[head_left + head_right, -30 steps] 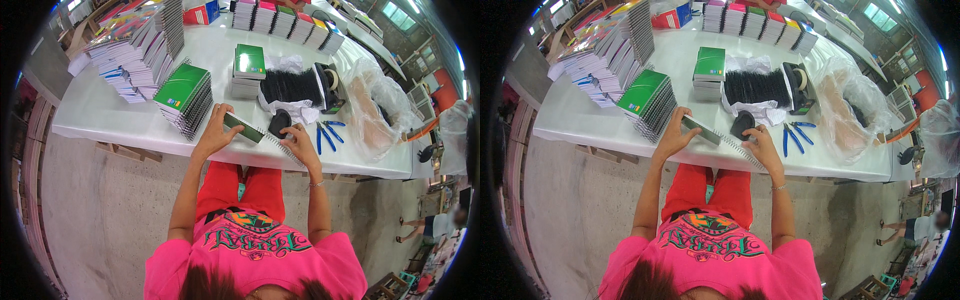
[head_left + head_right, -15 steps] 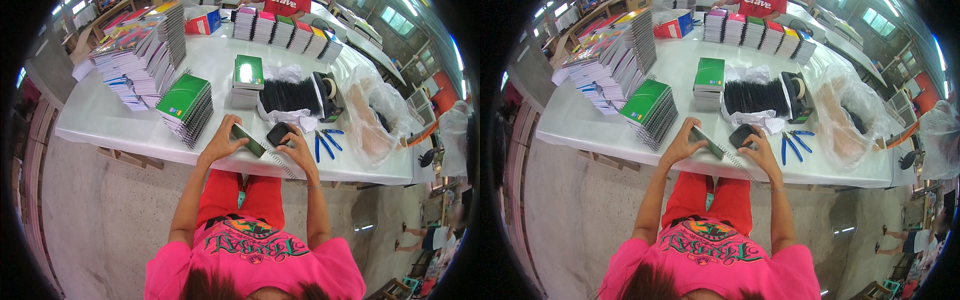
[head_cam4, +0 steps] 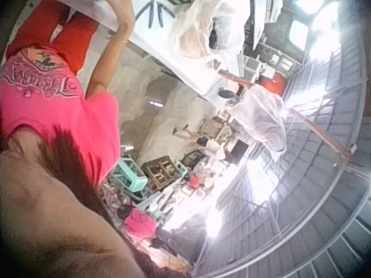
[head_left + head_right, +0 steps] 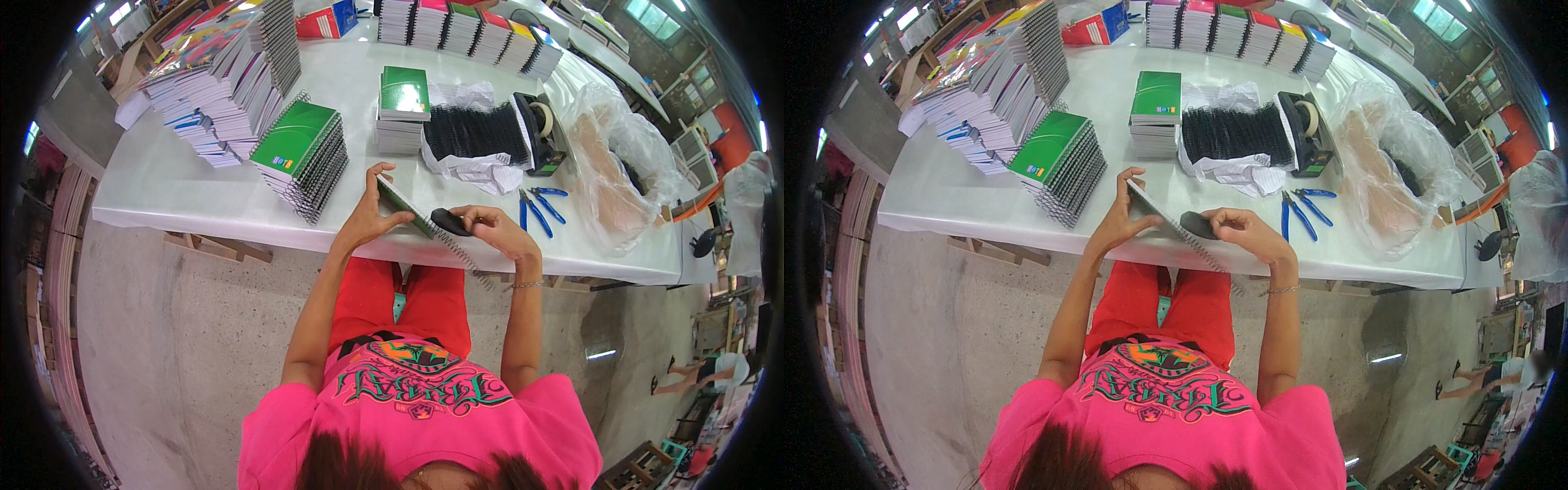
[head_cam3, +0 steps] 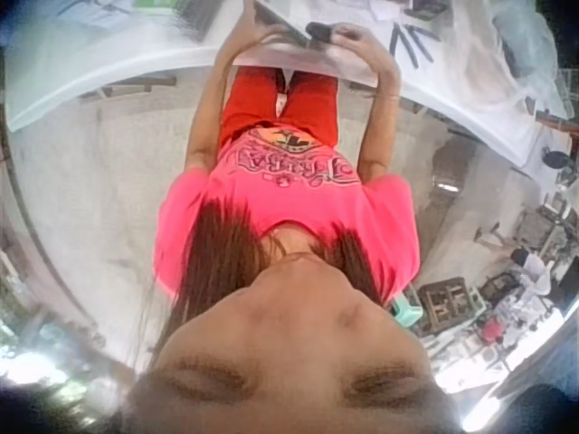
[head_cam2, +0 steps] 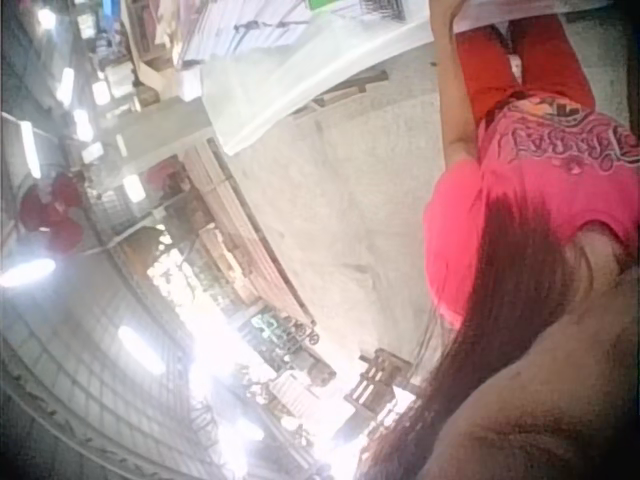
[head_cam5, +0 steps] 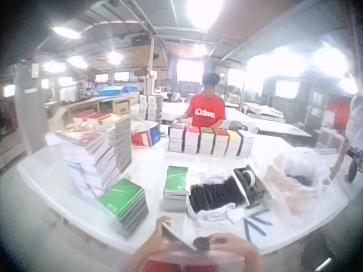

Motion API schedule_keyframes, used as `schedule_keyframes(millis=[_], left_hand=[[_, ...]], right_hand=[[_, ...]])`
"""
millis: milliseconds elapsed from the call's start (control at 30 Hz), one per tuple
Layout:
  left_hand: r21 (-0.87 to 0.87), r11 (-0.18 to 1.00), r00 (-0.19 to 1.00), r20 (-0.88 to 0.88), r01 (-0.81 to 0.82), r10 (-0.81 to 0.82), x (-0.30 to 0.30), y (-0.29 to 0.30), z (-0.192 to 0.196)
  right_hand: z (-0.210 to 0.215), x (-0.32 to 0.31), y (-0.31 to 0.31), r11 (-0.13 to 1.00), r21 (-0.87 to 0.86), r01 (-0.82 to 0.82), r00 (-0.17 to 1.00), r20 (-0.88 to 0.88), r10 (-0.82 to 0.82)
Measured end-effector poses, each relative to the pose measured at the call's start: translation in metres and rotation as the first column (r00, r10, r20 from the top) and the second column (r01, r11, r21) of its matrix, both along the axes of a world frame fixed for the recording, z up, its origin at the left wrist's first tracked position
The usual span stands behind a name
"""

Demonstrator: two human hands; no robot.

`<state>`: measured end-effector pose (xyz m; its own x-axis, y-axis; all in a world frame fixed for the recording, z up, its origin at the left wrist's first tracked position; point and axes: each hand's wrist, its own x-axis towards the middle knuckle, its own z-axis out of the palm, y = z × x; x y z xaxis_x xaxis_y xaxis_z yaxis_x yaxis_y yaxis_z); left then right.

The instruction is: The person binds notebooks by hand using a plastic spiral coil. The person picks up a small notebook, threads a plastic spiral through the pre-punched holes by rotating the coil, and trims the excess coil with a blue hand tool. The person repeats this process for multiple notebooks, placing finished ones in a stack on the table.

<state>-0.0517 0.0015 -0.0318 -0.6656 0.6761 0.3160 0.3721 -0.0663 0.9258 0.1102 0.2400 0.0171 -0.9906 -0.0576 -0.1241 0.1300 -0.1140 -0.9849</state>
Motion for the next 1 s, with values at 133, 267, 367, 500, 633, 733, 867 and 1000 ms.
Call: schedule_keyframes(millis=[133,267,367,500,633,733,867,1000], left_hand=[[-0.007,1.000,0.999,0.020,0.028,-0.028,-0.001,0.001,0.000],[0.029,0.998,0.998,0.029,0.055,-0.055,-0.006,0.000,-0.003],[0.027,0.999,0.998,0.050,0.042,-0.043,-0.002,0.001,0.001],[-0.004,0.998,0.995,0.077,0.061,-0.061,-0.003,-0.001,0.002],[0.006,0.998,0.996,0.065,0.065,-0.066,-0.005,-0.003,0.000],[0.031,0.994,0.989,0.108,0.103,-0.106,-0.004,-0.003,-0.001],[0.032,0.988,0.980,0.126,0.150,-0.153,-0.003,-0.003,-0.003],[0.026,0.993,0.992,0.049,0.117,-0.118,-0.005,0.000,-0.008]], right_hand=[[0.010,0.003,0.000,0.964,0.265,0.016,1.000,-0.014,-0.013],[0.020,-0.001,-0.011,0.968,0.250,0.027,0.999,-0.040,-0.018],[0.019,-0.005,-0.010,0.988,0.107,0.113,0.993,-0.035,-0.110],[0.032,-0.006,-0.016,0.973,0.219,0.071,0.997,-0.016,-0.069],[0.031,-0.005,-0.023,0.936,0.343,0.082,0.997,-0.015,-0.082],[0.049,-0.005,-0.033,0.980,0.194,-0.046,0.998,-0.040,0.055],[0.036,-0.014,-0.023,0.963,0.255,-0.081,0.996,-0.011,0.087],[0.027,-0.015,-0.018,0.971,0.234,0.059,0.997,0.042,-0.071]])
